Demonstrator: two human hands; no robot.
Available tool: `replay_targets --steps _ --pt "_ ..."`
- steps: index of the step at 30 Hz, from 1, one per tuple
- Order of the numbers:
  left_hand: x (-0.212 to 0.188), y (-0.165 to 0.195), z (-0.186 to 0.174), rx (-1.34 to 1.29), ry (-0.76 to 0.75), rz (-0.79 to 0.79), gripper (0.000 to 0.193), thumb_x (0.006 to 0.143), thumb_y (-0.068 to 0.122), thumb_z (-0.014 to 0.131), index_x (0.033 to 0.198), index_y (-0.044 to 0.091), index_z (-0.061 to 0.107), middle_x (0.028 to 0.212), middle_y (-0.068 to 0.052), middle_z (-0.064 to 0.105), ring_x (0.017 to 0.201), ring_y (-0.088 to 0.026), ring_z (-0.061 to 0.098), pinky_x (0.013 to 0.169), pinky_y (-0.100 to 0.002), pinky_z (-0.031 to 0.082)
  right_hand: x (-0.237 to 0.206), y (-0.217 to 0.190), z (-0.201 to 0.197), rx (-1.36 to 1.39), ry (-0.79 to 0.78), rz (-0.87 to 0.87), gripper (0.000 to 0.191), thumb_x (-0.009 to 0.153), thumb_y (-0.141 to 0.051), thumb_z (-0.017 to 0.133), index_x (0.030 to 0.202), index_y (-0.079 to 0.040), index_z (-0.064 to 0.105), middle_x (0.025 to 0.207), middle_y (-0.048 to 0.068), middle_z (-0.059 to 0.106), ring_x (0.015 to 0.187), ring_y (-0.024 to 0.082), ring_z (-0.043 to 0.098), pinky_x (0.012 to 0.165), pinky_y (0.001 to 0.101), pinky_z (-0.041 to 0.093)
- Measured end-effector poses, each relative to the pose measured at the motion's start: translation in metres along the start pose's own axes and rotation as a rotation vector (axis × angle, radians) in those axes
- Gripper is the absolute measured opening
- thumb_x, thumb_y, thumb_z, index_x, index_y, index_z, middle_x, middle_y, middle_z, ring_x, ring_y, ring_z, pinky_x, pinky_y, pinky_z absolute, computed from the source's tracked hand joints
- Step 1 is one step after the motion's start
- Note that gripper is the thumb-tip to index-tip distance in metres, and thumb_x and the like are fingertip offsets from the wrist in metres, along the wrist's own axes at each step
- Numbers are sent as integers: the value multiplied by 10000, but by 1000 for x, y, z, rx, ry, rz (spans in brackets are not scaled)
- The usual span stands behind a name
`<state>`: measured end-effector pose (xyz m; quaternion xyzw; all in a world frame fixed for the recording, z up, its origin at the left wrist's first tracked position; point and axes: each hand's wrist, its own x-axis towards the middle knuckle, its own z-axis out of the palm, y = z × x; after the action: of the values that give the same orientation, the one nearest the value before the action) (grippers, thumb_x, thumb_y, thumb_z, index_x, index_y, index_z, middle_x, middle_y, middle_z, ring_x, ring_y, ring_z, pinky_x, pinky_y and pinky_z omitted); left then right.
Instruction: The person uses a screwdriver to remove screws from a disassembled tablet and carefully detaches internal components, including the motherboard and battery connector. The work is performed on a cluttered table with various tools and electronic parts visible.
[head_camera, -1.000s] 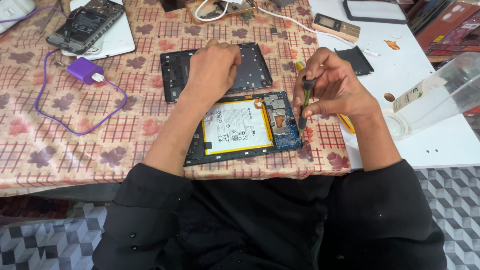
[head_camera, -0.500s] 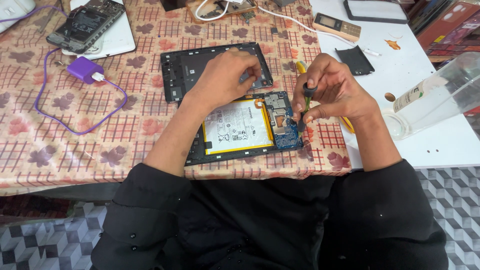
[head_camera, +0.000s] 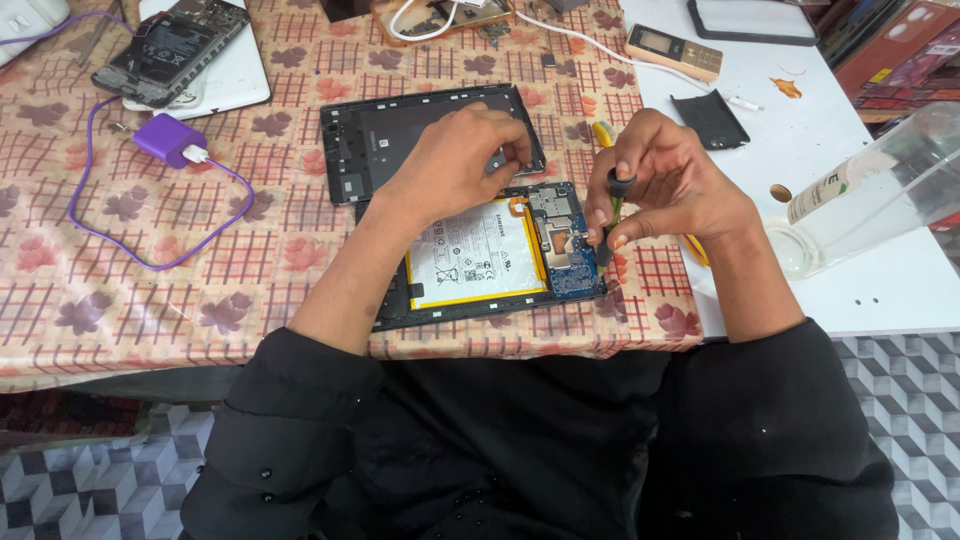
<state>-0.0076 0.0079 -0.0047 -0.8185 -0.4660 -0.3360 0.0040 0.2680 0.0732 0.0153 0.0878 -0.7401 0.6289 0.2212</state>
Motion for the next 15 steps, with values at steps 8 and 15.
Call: replay_targets --steps 8,15 --pt "1 12 -2 -17 -33 -1 84 835 97 738 913 95 706 945 -41 727 967 -267 662 815 -430 539 1 -4 -5 -69 -59 -53 536 810 120 815 1164 -172 539 947 83 672 954 205 707 825 359 639" --pt "1 36 -5 -187 -338 60 441 765 442 870 1106 184 762 1019 -35 702 1071 -270 605 922 -435 486 -2 -6 -6 -133 -30 -53 557 787 123 833 1161 -169 541 985 65 656 959 193 696 778 303 622"
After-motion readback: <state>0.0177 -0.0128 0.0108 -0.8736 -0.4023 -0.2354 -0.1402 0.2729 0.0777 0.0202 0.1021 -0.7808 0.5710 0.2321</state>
